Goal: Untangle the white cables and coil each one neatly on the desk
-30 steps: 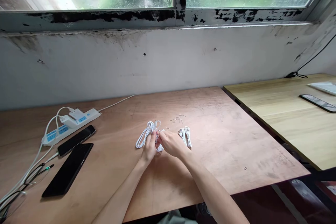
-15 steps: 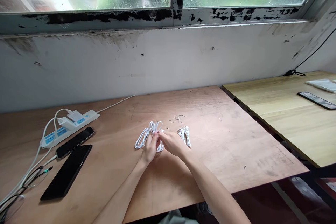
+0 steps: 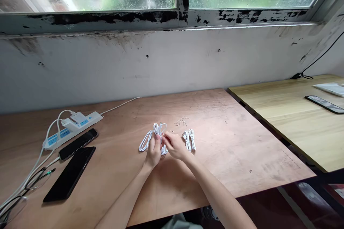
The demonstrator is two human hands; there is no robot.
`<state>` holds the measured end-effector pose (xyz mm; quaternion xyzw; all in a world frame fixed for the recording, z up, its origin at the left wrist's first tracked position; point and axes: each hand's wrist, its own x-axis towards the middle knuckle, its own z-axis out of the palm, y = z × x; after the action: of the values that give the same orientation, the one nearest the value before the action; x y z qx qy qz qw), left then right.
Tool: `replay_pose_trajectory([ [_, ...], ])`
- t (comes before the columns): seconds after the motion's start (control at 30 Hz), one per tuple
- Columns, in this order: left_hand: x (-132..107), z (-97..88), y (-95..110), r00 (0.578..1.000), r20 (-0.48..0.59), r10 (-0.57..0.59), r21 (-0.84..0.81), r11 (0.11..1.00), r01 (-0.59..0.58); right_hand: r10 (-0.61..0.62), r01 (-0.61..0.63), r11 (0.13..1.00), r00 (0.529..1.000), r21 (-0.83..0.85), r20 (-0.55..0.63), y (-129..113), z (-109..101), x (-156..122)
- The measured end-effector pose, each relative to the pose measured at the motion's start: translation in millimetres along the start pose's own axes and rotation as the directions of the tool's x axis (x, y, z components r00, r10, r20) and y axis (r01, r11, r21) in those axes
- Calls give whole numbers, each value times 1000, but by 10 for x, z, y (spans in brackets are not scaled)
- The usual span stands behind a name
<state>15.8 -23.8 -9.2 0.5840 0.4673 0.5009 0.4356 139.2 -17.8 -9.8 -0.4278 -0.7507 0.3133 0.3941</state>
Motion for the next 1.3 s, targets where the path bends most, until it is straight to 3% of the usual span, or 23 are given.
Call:
replay_pose_trajectory([
  [0.3, 20, -32, 13, 997, 35, 70, 138, 988, -74, 40, -40, 999, 999, -14, 22, -18, 33, 15],
  [0.4, 25, -32, 37, 994, 46, 104, 169, 980, -110, 82, -77, 981, 996, 180, -21, -48, 20, 29],
  [0.5, 26, -34, 64, 990, 82, 117, 207, 969, -132, 149, -120, 900, 988, 418, -36, -62, -4, 50],
  [0.57, 23, -37, 75, 989, 107, 105, 232, 964, -128, 159, -123, 880, 986, 458, -41, -58, -21, 55],
  [0.63, 17, -40, 74, 991, 93, 101, 254, 959, -121, 127, -87, 920, 989, 382, -81, -44, -39, 48],
  [0.73, 13, -41, 61, 995, 56, 88, 257, 961, -100, 22, -3, 994, 986, 112, -167, -16, -63, 18],
  [0.87, 29, -48, 53, 996, 41, 84, 266, 960, -92, -95, 68, 986, 980, -153, -173, 6, -85, -22],
  [1.1, 58, -53, 58, 998, -1, 58, 241, 969, -56, -96, 43, 928, 987, -369, -127, -7, -83, -19],
  [1.3, 50, -3, 28, 998, -47, 48, 244, 969, -35, -36, 2, 922, 996, -386, -83, -18, -90, -2],
])
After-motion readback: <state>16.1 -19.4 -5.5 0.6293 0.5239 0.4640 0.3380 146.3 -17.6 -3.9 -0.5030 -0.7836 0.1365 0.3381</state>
